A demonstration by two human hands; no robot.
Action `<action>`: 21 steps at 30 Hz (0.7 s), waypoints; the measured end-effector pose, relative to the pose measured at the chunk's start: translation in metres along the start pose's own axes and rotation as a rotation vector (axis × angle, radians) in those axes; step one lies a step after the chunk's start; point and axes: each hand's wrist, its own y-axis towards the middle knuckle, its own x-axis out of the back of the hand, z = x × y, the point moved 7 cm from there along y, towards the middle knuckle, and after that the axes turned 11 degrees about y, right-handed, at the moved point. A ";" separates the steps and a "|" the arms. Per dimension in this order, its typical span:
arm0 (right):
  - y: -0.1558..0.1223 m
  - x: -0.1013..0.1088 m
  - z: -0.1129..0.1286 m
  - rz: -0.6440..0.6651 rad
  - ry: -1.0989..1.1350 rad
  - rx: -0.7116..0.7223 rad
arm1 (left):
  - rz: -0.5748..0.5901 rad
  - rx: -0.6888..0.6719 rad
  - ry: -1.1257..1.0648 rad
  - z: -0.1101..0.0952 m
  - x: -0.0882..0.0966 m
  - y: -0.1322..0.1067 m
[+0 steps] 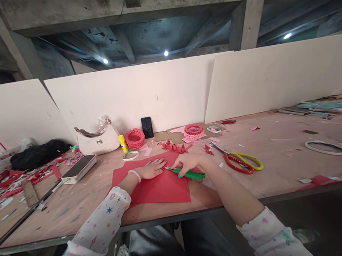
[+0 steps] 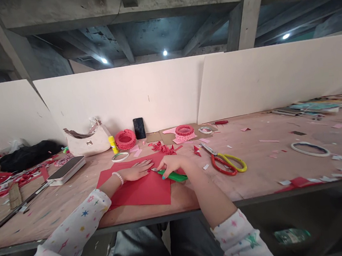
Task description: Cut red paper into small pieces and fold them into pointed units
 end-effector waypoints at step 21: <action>0.000 -0.003 0.005 0.037 -0.028 -0.026 | 0.006 0.000 -0.008 -0.001 0.001 0.000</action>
